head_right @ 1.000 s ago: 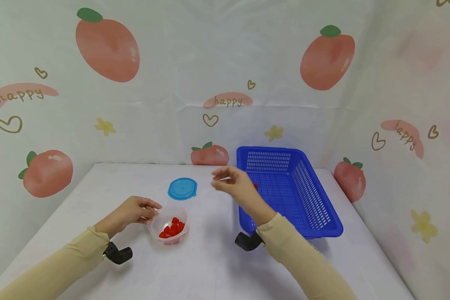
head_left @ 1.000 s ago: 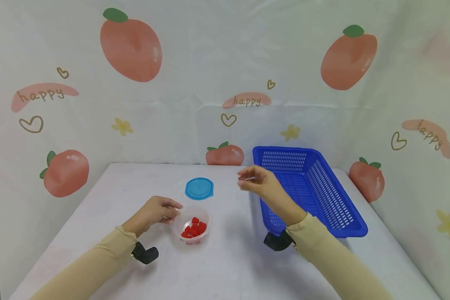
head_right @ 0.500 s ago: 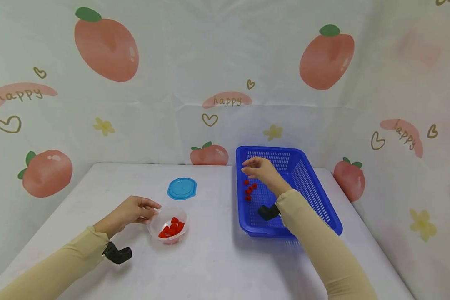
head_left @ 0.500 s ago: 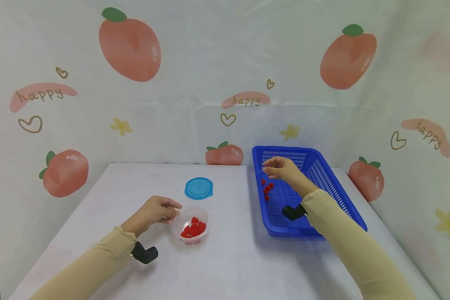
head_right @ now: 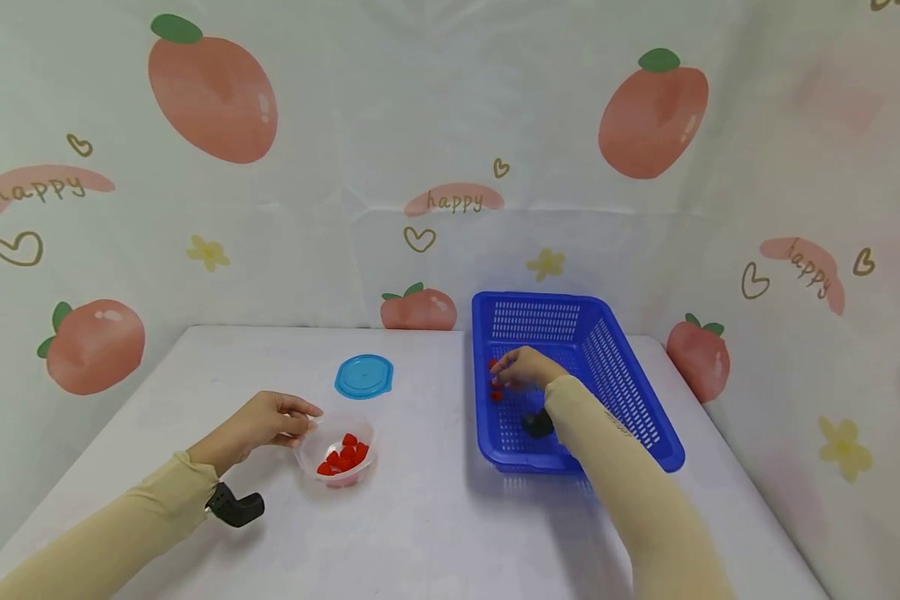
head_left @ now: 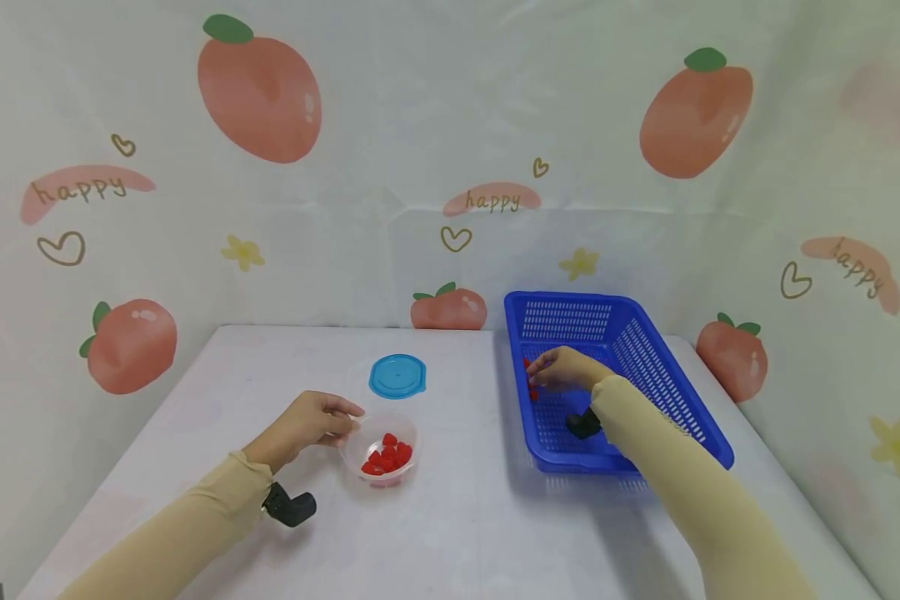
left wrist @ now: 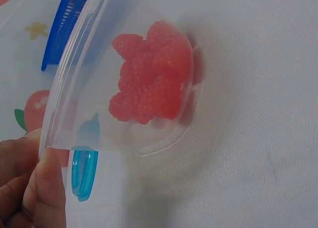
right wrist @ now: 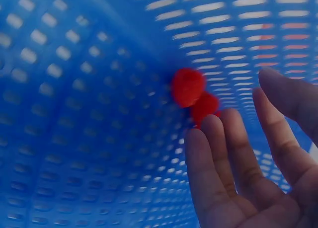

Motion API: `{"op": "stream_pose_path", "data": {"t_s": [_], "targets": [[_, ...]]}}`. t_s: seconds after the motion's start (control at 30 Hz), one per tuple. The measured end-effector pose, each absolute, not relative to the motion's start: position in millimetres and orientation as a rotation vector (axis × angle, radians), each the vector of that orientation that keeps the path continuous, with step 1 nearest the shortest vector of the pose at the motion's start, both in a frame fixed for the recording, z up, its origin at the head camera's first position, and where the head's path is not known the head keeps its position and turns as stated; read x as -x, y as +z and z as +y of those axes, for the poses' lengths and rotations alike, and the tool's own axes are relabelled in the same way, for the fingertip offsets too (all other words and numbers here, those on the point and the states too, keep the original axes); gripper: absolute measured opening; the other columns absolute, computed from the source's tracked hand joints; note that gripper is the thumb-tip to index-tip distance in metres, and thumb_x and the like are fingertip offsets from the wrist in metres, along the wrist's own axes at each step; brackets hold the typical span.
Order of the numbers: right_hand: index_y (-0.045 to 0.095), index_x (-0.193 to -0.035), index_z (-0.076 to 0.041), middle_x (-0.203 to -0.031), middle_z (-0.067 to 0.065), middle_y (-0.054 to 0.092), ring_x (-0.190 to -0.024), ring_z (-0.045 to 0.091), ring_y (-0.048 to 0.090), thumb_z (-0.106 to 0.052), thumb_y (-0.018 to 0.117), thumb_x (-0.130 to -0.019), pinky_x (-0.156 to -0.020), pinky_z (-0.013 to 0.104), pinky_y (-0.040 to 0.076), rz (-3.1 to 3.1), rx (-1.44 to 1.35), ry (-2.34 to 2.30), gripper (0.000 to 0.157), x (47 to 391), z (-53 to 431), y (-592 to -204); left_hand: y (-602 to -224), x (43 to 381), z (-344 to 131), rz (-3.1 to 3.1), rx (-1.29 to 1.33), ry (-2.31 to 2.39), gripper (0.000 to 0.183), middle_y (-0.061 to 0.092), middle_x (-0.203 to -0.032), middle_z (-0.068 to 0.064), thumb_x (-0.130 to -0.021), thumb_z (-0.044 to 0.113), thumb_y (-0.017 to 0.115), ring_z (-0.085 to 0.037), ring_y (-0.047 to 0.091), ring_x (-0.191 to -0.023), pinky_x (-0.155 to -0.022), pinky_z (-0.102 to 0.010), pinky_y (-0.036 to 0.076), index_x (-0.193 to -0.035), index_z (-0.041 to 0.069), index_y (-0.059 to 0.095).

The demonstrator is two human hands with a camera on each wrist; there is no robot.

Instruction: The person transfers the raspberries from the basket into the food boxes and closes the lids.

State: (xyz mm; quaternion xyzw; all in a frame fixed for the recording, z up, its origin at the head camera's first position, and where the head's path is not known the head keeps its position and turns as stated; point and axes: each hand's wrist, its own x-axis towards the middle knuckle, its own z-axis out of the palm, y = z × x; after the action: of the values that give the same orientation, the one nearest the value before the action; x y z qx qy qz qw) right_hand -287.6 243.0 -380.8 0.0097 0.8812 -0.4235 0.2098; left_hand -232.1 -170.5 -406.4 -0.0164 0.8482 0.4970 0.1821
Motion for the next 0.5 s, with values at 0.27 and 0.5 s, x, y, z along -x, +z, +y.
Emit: {"op": "stream_pose_path", "data": {"t_s": [0.27, 0.5], "targets": [[0.067, -0.107, 0.002, -0.105, 0.015, 0.07, -0.095, 0.024, 0.065, -0.003, 0.064, -0.09, -0.091, 0.04, 0.055, 2.416, -0.109, -1.159, 0.019, 284.6, 244.9, -388.7, -406.0, 232.2, -169.0, 2.401, 0.054, 1.394, 0.028, 0.064, -0.09, -0.01, -0.087, 0.009, 0.07, -0.017, 0.061, -0.069, -0.068, -0.027, 0.059, -0.113, -0.001, 0.068], [0.067, -0.108, 0.001, -0.102, 0.012, 0.07, -0.091, 0.022, 0.064, -0.001, 0.067, -0.086, -0.086, 0.037, 0.056, 2.439, -0.158, -1.147, 0.022, 285.7, 241.1, -392.6, -406.5, 232.7, -170.2, 2.403, 0.051, 1.4, 0.028, 0.064, -0.089, -0.01, -0.087, 0.009, 0.07, -0.016, 0.061, -0.069, -0.068, -0.026, 0.059, -0.113, -0.001, 0.067]]}}
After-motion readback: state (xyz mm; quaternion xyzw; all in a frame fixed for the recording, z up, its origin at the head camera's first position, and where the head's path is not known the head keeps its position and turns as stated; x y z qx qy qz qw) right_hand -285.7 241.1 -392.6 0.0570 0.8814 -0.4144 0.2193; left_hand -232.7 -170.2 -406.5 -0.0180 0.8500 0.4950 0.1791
